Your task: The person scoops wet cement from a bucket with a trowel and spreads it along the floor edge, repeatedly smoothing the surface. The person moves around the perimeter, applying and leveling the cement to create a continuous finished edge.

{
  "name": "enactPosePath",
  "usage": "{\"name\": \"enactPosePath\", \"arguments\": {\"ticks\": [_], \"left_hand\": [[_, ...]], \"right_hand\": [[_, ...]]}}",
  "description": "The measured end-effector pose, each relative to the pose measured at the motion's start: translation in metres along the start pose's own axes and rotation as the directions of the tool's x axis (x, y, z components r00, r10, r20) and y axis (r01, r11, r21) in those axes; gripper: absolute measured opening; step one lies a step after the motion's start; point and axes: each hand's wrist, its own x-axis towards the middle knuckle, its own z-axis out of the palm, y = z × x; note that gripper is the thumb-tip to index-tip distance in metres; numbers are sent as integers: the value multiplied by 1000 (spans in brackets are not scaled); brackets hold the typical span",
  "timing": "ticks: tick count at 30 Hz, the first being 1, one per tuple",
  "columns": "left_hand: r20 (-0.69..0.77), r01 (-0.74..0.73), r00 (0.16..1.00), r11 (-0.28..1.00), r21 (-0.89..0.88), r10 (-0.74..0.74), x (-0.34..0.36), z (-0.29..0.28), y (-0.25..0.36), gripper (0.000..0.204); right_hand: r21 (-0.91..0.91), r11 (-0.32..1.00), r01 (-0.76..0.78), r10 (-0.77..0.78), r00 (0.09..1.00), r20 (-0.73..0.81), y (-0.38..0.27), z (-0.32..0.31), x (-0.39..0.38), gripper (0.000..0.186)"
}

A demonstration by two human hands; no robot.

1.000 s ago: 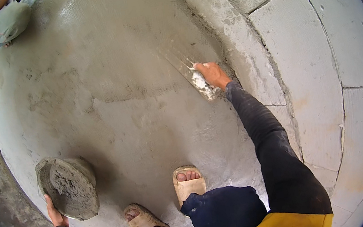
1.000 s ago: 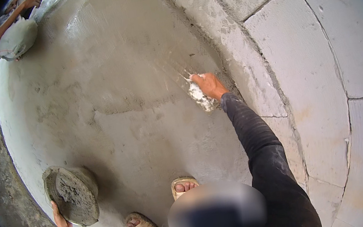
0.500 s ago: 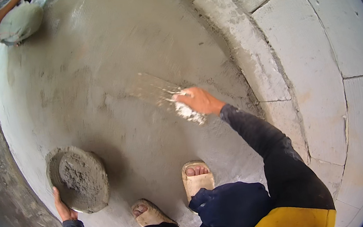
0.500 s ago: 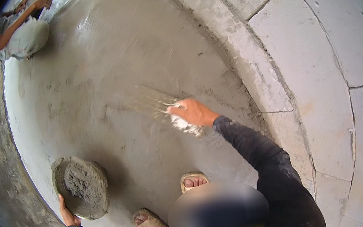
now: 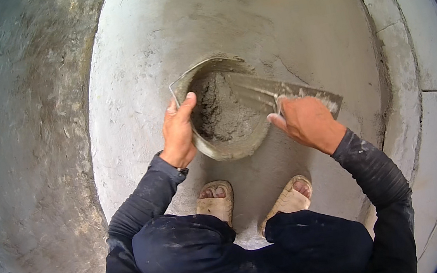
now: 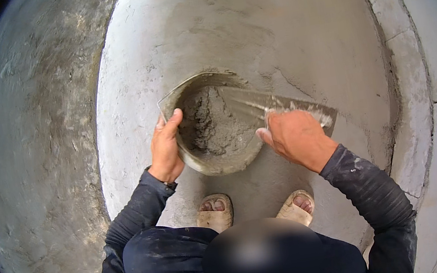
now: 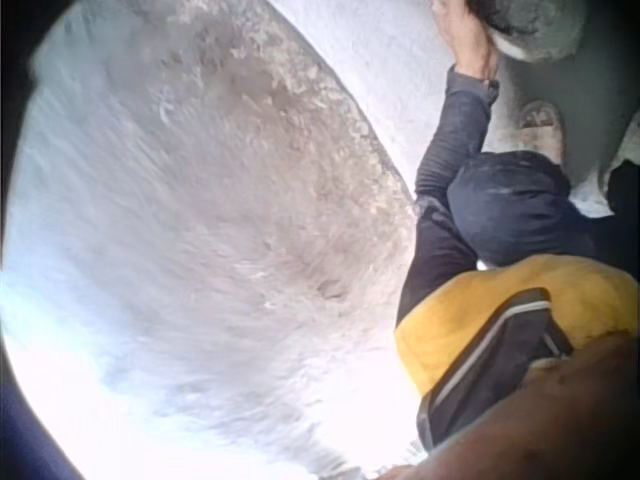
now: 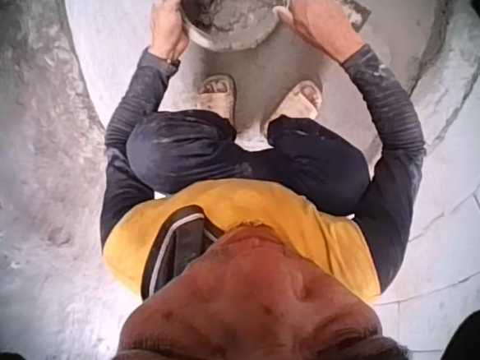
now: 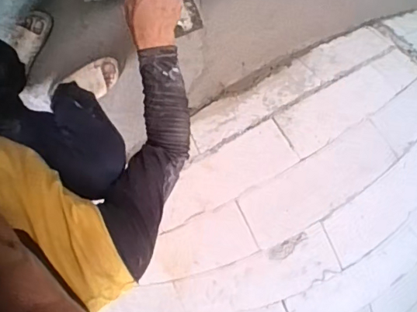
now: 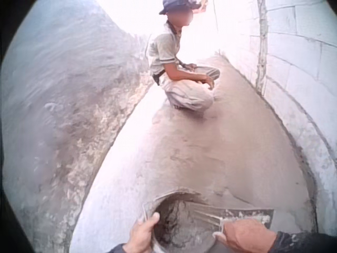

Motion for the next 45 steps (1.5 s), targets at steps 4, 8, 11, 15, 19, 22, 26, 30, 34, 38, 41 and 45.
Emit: {"name": "enactPosePath", "arguments": {"ticks": [4,8,11,15,19,22,26,30,34,38,41,45], "left_hand": [[9,-69,998,997,22,69,-9,16,-8,47],[42,-97,995,892,442,88,-13,6,-22,47],[90,-122,990,973,196,106,-17,-10,-19,51],[101,-10,995,982,187,-9,3,-39,1,51],[72,144,985,982,124,-154,22,-81,11,52],[10,112,993,976,189,-116,32,-107,10,53],[-21,172,985,973,153,-170,41,-125,7,55],[-60,149,988,967,205,-140,45,-130,2,57],[-119,190,979,960,206,-168,44,-136,0,60],[-115,199,977,955,218,-177,44,-143,-2,63],[-134,197,976,956,216,-171,44,-144,-3,62],[-182,219,966,954,203,-183,42,-141,-3,62]], "right_hand": [[143,989,-36,22,995,101,-10,19,-15,50],[487,842,-234,163,969,183,4,60,-37,61],[680,679,-276,278,954,110,5,85,-71,63],[821,539,-188,407,911,-59,11,100,-127,65],[925,220,-309,387,898,208,51,96,-255,52],[895,-352,-274,686,575,446,76,88,-354,41],[812,-533,-238,782,230,580,91,87,-425,37],[880,-219,-421,920,211,330,82,119,-430,41],[459,86,-884,996,78,-35,100,162,-426,56],[260,176,-949,976,134,-173,145,192,-429,60],[252,169,-953,969,114,-219,170,209,-424,61],[198,109,-974,968,59,-242,193,219,-394,62]]}}
